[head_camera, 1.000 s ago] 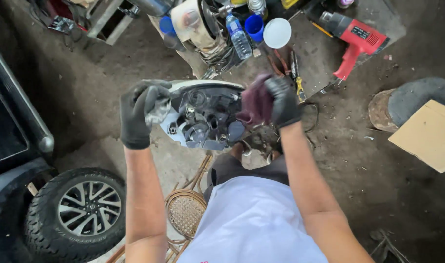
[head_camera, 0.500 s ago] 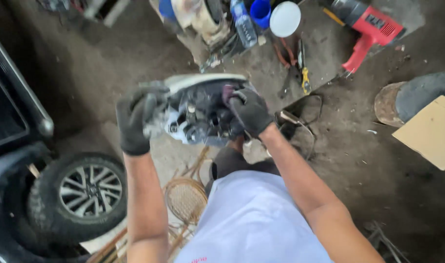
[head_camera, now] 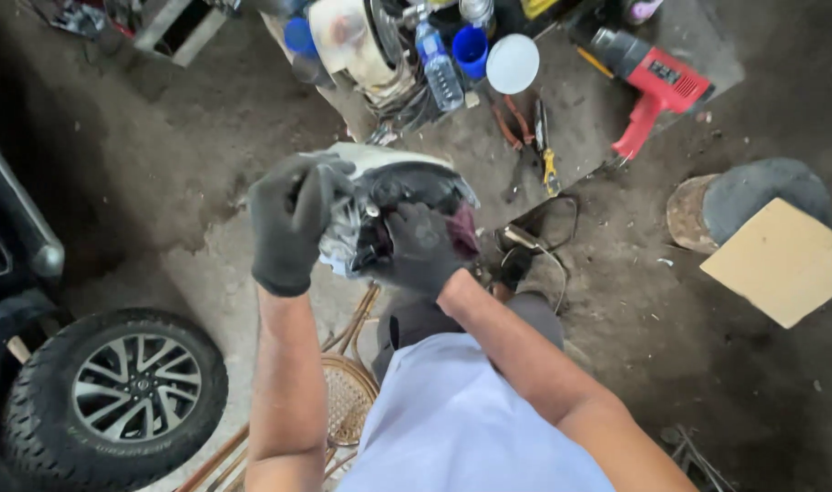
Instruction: The person holds a car headlight assembly and wipes its surfaces with a purple cloth. They rotate the headlight to clean the front lens, the black plastic housing, and the internal components, repeatedly turning the object to access different sides.
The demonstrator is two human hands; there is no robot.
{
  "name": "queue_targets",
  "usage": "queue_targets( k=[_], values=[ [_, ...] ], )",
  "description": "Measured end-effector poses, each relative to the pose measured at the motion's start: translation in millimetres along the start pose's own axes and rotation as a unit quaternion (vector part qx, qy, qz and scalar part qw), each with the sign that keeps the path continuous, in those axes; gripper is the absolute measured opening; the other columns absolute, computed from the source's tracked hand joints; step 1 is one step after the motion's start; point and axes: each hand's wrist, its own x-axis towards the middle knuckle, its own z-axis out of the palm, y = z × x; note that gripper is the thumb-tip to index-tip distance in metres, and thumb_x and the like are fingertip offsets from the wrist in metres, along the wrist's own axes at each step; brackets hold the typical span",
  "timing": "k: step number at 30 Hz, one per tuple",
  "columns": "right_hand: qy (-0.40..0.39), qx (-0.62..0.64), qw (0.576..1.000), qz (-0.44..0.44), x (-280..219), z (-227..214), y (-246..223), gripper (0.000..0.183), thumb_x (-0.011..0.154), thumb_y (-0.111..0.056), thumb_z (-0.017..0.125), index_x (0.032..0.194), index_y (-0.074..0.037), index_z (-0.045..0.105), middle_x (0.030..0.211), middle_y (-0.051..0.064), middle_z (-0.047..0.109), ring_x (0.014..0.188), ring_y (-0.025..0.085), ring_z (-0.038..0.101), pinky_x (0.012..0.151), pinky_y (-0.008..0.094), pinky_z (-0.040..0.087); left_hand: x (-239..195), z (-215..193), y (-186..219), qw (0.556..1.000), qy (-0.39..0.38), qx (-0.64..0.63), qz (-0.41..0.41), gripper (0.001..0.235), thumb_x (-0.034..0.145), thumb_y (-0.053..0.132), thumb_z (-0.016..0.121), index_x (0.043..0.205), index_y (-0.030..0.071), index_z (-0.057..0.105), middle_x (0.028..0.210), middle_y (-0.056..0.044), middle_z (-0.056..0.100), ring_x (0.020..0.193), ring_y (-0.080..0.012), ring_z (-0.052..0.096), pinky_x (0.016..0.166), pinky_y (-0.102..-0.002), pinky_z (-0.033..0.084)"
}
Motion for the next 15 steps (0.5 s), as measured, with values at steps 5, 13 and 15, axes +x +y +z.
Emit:
queue_targets(
  k=[5,13,15],
  values=[
    [-0.032,0.008,0.998,0.060,-18,8,15,0.065,0.069,-0.056,0.092,0.104,-0.007,0.068,0.102,0.014,0.063,0.097,0.037,0.061,0.084,0.054,0.048,5,6,4,0.999,-0.008,-0.038,-0.022,0.026,0.102,0.013,0.057,0.100,-0.005,0.074,0.096,-0.011,0.077,0.088,-0.0160,0.071,0.086,-0.031,0.057],
    [0.039,0.009,0.999,0.006,10,-27,1,0.062,0.059,-0.043,0.088,0.105,-0.006,0.069,0.100,0.016,0.067,0.092,0.039,0.064,0.079,0.052,0.048,16,8,-11,0.997,-0.002,-0.071,-0.021,0.029,0.109,0.016,0.054,0.101,-0.006,0.072,0.098,-0.011,0.077,0.095,-0.0157,0.072,0.094,-0.031,0.057],
    [-0.104,0.030,0.988,0.113,17,-31,-1,0.045,0.075,-0.042,0.089,0.101,-0.009,0.072,0.095,0.015,0.070,0.093,0.038,0.067,0.081,0.051,0.051,17,6,-11,1.000,-0.010,-0.026,0.012,0.028,0.106,0.015,0.055,0.103,-0.006,0.074,0.100,-0.012,0.077,0.098,-0.0167,0.072,0.094,-0.032,0.056]
  ],
)
